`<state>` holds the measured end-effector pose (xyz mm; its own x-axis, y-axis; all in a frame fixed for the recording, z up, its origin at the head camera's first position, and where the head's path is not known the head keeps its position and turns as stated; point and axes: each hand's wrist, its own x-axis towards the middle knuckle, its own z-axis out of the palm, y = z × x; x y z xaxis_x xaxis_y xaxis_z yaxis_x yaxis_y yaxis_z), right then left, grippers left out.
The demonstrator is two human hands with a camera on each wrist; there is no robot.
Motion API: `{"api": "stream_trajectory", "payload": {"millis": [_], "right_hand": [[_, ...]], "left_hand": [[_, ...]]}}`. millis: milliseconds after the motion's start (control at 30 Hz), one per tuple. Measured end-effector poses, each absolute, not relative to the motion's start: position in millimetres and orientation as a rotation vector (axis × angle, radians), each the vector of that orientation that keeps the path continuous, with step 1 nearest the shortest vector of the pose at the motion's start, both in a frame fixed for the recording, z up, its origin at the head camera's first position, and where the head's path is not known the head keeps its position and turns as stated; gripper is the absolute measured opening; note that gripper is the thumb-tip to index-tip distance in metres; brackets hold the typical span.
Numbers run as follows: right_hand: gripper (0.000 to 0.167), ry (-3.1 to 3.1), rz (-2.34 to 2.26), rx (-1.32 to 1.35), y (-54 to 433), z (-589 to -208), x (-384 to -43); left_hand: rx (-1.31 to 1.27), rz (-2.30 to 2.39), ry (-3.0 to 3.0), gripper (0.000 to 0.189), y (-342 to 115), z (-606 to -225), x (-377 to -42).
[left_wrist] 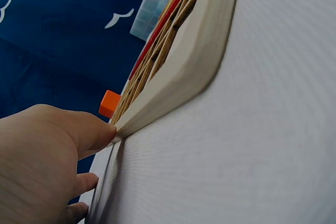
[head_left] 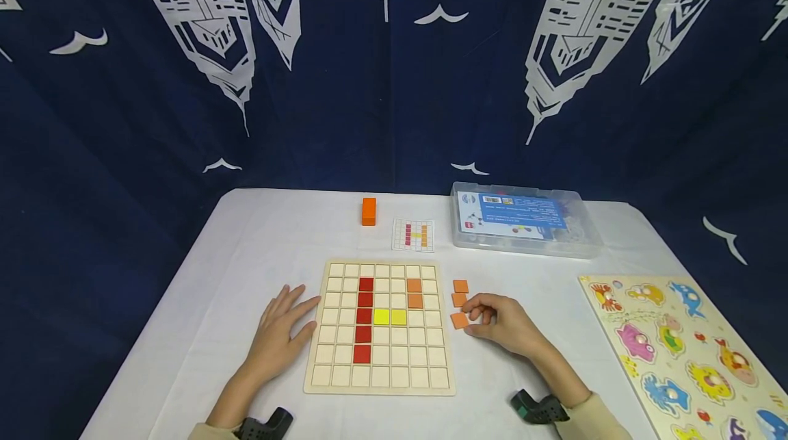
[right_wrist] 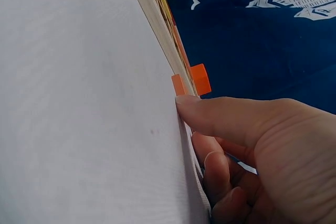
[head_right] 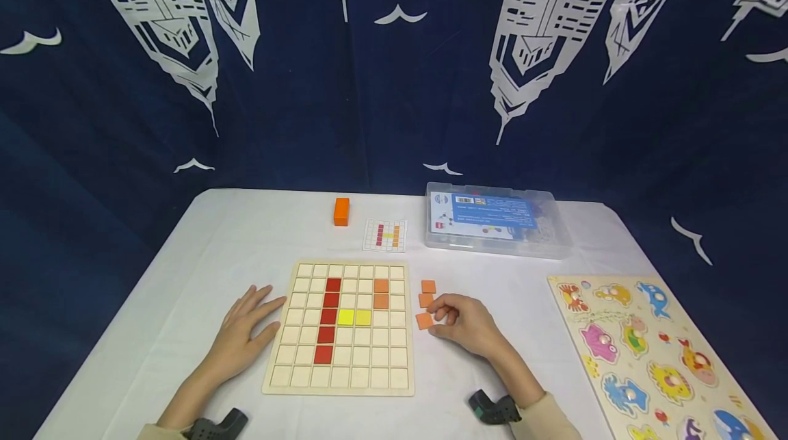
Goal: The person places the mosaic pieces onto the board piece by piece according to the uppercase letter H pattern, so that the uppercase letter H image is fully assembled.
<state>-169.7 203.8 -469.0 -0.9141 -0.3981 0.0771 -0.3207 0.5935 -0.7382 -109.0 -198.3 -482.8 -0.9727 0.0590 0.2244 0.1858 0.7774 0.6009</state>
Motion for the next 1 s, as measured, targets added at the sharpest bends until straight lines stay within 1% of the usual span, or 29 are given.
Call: {"api": "stream_trajectory", "payload": {"millis": [300, 533, 833, 1000], "right_hand": [[0.021, 2.723, -1.218, -0.663, 204.6, -469.6, -169.8], [0.021, 2.682, -1.257, -0.556, 205.9, -464.7, -170.0], [0.022, 2.701, -1.260, -0.512, 208.1, -459.9, -170.9], [0.023, 2.746, -1.252, -0.474, 212.9, -449.5, -172.8]], "left_hand": [[-0.183, -0.974, -2.779, 0.042, -198.2, -481.2, -108.7], [-0.191, -0.984, -2.775, 0.042, -198.4, -481.6, -107.3], [-0.173, -0.983, -2.786, 0.041, -199.0, -483.4, -108.2], [-0.181, -0.976, -2.773, 0.041, -198.6, -482.5, -108.4]]}}
